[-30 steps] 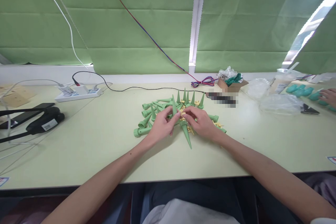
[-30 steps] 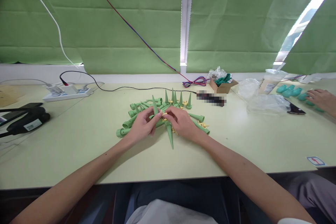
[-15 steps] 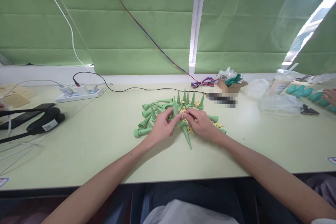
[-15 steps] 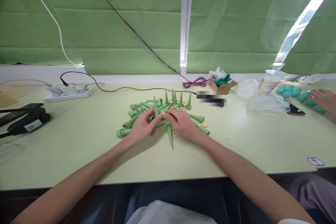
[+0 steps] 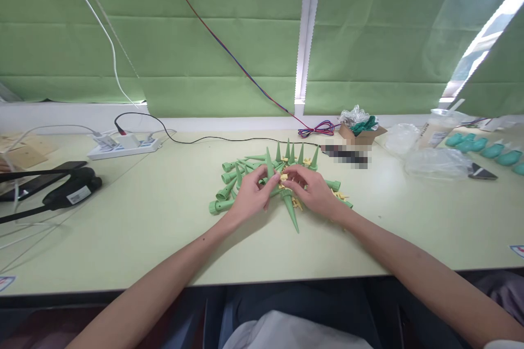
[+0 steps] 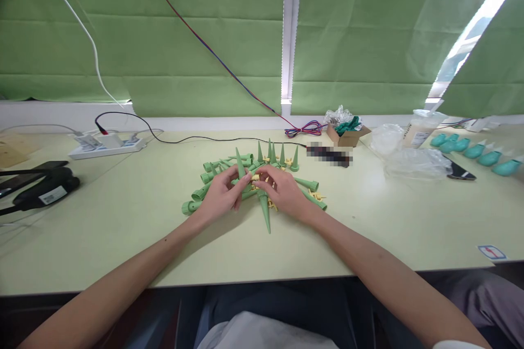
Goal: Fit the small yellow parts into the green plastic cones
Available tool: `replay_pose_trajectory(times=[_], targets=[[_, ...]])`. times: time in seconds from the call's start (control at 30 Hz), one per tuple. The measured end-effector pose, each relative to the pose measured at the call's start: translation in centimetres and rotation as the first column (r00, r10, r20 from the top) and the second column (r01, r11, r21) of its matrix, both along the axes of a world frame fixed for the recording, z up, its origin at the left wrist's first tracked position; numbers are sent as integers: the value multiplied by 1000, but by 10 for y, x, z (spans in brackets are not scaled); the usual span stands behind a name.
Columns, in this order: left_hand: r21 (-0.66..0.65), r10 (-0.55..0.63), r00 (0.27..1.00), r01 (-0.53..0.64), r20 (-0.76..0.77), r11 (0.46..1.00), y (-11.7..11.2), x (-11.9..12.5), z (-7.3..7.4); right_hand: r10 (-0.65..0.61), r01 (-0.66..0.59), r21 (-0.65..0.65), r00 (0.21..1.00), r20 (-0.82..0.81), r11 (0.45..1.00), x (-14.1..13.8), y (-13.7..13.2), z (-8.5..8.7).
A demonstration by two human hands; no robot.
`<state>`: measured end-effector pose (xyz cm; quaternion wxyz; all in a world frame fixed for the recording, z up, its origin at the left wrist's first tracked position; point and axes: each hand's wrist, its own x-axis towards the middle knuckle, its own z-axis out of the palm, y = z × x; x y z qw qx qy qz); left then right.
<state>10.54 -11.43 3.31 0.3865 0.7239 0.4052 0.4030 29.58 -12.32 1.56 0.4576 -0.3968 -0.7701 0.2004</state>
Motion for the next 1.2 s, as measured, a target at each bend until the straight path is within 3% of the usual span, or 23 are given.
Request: replay_pose_trajectory(times=[1.2], targets=[[-11,-52,998,52,-37,999,-2,0,-2,-36,29,63,993,110,998,2,3,-5]])
